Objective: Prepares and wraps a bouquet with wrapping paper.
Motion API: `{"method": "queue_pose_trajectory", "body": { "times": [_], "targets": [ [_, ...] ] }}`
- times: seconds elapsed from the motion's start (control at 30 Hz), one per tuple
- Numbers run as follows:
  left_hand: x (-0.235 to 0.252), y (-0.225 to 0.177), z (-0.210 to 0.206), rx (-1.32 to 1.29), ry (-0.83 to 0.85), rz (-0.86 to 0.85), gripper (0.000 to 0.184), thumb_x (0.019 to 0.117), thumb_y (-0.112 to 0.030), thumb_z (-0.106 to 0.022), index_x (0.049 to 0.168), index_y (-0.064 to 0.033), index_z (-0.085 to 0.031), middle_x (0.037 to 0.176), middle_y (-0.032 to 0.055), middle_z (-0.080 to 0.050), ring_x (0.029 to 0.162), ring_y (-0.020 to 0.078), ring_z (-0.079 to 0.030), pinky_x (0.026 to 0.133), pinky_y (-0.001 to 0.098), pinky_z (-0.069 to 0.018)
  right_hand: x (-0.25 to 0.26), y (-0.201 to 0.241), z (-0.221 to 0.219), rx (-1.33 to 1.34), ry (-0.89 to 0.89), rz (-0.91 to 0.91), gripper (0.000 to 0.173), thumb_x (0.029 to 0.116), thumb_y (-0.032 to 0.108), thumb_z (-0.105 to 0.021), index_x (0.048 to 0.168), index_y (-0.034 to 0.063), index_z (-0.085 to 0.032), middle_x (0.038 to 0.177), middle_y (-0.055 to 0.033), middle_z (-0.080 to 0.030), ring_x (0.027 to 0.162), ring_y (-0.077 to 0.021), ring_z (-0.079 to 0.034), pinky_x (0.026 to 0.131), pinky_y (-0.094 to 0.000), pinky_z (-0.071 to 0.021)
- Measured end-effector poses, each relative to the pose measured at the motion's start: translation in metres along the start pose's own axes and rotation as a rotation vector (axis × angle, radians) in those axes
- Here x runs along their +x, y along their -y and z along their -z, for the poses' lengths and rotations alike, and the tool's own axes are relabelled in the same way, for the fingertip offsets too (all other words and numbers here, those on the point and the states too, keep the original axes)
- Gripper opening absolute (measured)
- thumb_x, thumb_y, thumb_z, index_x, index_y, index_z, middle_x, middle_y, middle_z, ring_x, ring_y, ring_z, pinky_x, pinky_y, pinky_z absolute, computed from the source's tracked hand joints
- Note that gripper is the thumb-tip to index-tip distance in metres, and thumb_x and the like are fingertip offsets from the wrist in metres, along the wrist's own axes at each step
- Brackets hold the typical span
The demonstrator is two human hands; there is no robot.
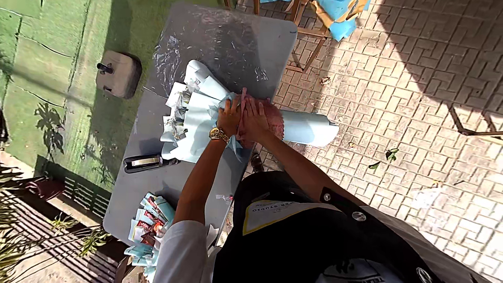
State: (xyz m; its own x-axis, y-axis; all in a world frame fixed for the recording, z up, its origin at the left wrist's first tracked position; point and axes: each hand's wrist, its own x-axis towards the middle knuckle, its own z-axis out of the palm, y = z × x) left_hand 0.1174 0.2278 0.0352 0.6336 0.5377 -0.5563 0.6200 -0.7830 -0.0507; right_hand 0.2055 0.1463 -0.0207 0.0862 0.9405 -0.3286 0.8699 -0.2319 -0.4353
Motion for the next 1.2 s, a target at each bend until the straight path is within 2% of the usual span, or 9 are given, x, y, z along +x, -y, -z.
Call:
{"method": "queue_pose_trajectory", "body": {
  "times": [0.13,0.23,0.47,0.6,0.73,0.93,1.03,1.13,1.2],
  "targets": [
    [0.002,0.009,-0.005,-0.036,-0.028,0.016,0.103,0.0655,-0.017,-0.095,0.153,-0.0021,-0.043,0.171,0.0151,-0.011,0.151,0.0466,-0.021,0.105,0.0659,-0.0377,0.008,0.001,0.0,0.015,0.004,0.002,0.113,0.0738,0.042,-0.088,0.154,-0.0111,-0.029,0.162,-0.0316,-0.026,0.151,-0.0439,-0.027,0.117,-0.0629,-0.0245],
    [0.001,0.012,-0.008,-0.061,-0.035,-0.004,0.107,0.0646,-0.018,-0.096,0.155,-0.0033,-0.04,0.172,0.0147,-0.006,0.152,0.0458,-0.018,0.109,0.067,-0.0332,0.003,-0.009,-0.002,-0.006,-0.022,0.01,0.112,0.0723,0.045,-0.088,0.153,-0.0088,-0.033,0.158,-0.0306,-0.035,0.147,-0.0443,-0.035,0.115,-0.062,-0.0291],
    [0.004,0.016,-0.015,-0.097,-0.07,-0.011,0.105,0.0631,-0.014,-0.095,0.154,-0.0067,-0.043,0.172,0.0142,-0.008,0.152,0.0446,-0.02,0.109,0.0657,-0.0325,-0.018,-0.044,-0.007,-0.02,-0.013,-0.067,0.112,0.0709,0.039,-0.09,0.155,-0.0041,-0.03,0.156,-0.0289,-0.038,0.145,-0.0435,-0.039,0.112,-0.0608,-0.034],
    [0.006,0.014,-0.014,-0.093,-0.058,-0.001,0.105,0.0634,-0.013,-0.095,0.154,-0.0071,-0.042,0.172,0.0142,-0.007,0.152,0.0448,-0.019,0.11,0.0655,-0.0316,-0.044,-0.089,-0.019,-0.005,-0.058,-0.138,0.081,0.0815,0.025,-0.083,0.146,-0.0058,-0.045,0.146,-0.0311,-0.049,0.136,-0.0466,-0.048,0.109,-0.0631,-0.0376],
    [0.004,0.013,-0.012,-0.07,-0.041,0.01,0.105,0.0639,-0.014,-0.095,0.154,-0.0066,-0.041,0.172,0.0142,-0.006,0.152,0.0446,-0.019,0.11,0.0649,-0.0314,-0.069,-0.126,-0.028,-0.011,-0.065,-0.163,0.049,0.0931,0.01,-0.069,0.138,-0.0059,-0.054,0.138,-0.0301,-0.057,0.123,-0.0511,-0.058,0.091,-0.0637,-0.0503],
    [0.005,0.011,-0.009,-0.054,-0.02,0.031,0.107,0.0635,-0.014,-0.095,0.155,-0.0076,-0.04,0.172,0.0134,-0.004,0.153,0.0447,-0.018,0.11,0.0662,-0.0312,-0.098,-0.163,-0.027,-0.016,-0.01,-0.215,0.043,0.0965,0.014,-0.068,0.131,-0.0085,-0.057,0.129,-0.0308,-0.062,0.118,-0.0505,-0.062,0.088,-0.0658,-0.0506],
    [0.004,0.009,-0.01,-0.037,-0.032,0.038,0.106,0.0639,-0.015,-0.095,0.155,-0.0073,-0.041,0.172,0.0137,-0.005,0.152,0.0446,-0.019,0.109,0.0654,-0.0323,-0.122,-0.194,-0.024,-0.019,0.037,-0.296,0.047,0.0953,0.013,-0.069,0.136,-0.0059,-0.056,0.132,-0.029,-0.061,0.118,-0.0492,-0.062,0.09,-0.0663,-0.0505],
    [0.004,0.009,-0.013,-0.047,-0.043,0.059,0.107,0.0631,-0.014,-0.096,0.155,-0.0081,-0.04,0.172,0.0126,-0.003,0.152,0.045,-0.019,0.109,0.0662,-0.0319,-0.162,-0.242,-0.027,0.082,-0.006,-0.513,0.049,0.0883,0.012,-0.078,0.13,-0.0055,-0.059,0.131,-0.0308,-0.06,0.112,-0.0534,-0.062,0.086,-0.0722,-0.0488],
    [0.003,0.011,-0.016,-0.072,-0.073,0.058,0.107,0.0612,-0.013,-0.096,0.154,-0.0084,-0.042,0.172,0.0126,-0.003,0.151,0.0462,-0.021,0.108,0.067,-0.033,-0.195,-0.273,-0.02,0.207,-0.098,-0.793,0.048,0.092,0.017,-0.074,0.133,-0.0033,-0.058,0.134,-0.0326,-0.058,0.118,-0.0559,-0.059,0.092,-0.0753,-0.0448]
  ]
}}
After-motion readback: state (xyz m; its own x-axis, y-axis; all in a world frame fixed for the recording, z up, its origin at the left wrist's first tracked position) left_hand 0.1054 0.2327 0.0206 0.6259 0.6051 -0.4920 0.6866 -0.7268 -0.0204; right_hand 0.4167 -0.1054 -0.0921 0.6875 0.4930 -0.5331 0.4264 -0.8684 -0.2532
